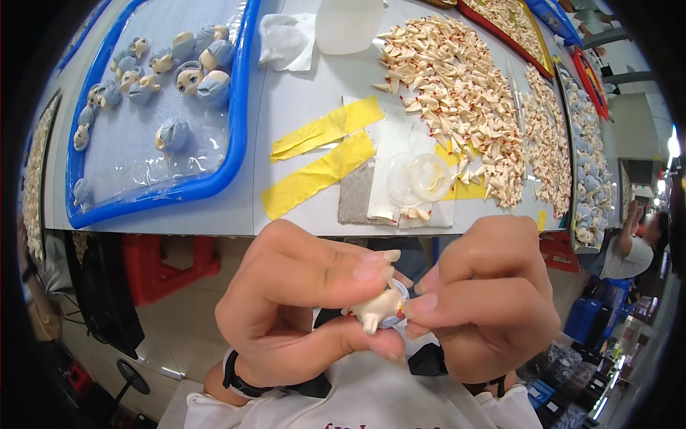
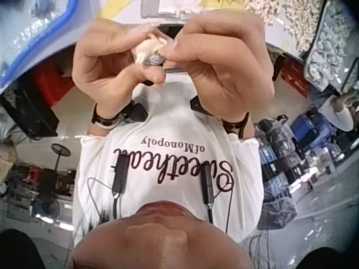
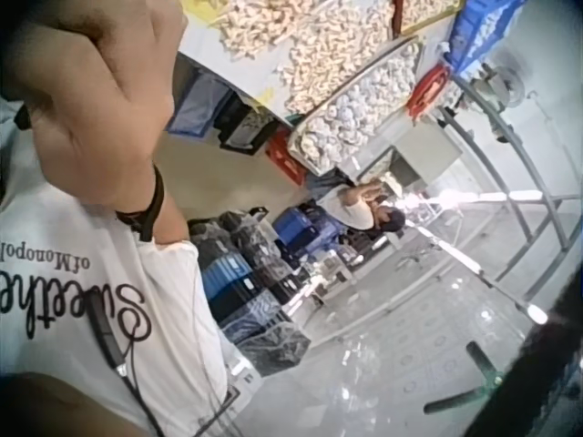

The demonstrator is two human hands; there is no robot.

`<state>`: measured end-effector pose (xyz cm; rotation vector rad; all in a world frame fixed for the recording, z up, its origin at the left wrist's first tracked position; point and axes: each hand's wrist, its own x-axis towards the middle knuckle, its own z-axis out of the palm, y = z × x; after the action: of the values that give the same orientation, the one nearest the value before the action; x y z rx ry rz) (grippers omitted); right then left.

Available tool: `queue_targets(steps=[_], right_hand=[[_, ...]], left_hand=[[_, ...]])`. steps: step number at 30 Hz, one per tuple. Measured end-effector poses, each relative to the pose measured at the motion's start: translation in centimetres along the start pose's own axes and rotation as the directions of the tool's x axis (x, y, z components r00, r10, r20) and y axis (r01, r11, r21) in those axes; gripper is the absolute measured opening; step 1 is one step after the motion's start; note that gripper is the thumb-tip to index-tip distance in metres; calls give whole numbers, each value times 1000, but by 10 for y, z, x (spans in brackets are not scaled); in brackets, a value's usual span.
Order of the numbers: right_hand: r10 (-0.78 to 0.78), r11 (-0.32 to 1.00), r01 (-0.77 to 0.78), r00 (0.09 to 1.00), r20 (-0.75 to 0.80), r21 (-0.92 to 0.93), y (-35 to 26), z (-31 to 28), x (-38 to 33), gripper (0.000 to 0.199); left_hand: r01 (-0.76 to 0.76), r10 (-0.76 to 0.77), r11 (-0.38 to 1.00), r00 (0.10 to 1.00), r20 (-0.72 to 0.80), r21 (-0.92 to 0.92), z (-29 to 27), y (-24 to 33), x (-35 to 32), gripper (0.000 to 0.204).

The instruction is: The person assembles small decorative figures by picking up a base from a blue tray and attaching small white pieces with red tips to the top. They handle the items one at a time, placing the completed figures back into the tray. The workspace includes trays of bases and piles of small components.

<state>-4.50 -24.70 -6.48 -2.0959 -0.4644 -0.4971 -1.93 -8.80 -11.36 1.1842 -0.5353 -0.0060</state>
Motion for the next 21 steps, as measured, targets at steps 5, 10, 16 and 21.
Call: queue_targets(steps=[5,10,16,21], right_hand=[[89,968,-93,996,26,234,6,-3,-5,36],[122,936,-143,989,84,323,5,-7,-5,45],[122,949,-130,991,47,288,7,-9,-7,42],[208,959,-202,978,-10,198,13,-27,-6,35]], left_hand=[[-181,179,983,983,-46,-35,6,-2,8,31],[-201,201,980,980,-12,4,1,-5,8,25],[-135,134,983,991,-17,-122,7,-7,9,27],[13,-19,958,1000,-18,-287,7,-2,6,33]])
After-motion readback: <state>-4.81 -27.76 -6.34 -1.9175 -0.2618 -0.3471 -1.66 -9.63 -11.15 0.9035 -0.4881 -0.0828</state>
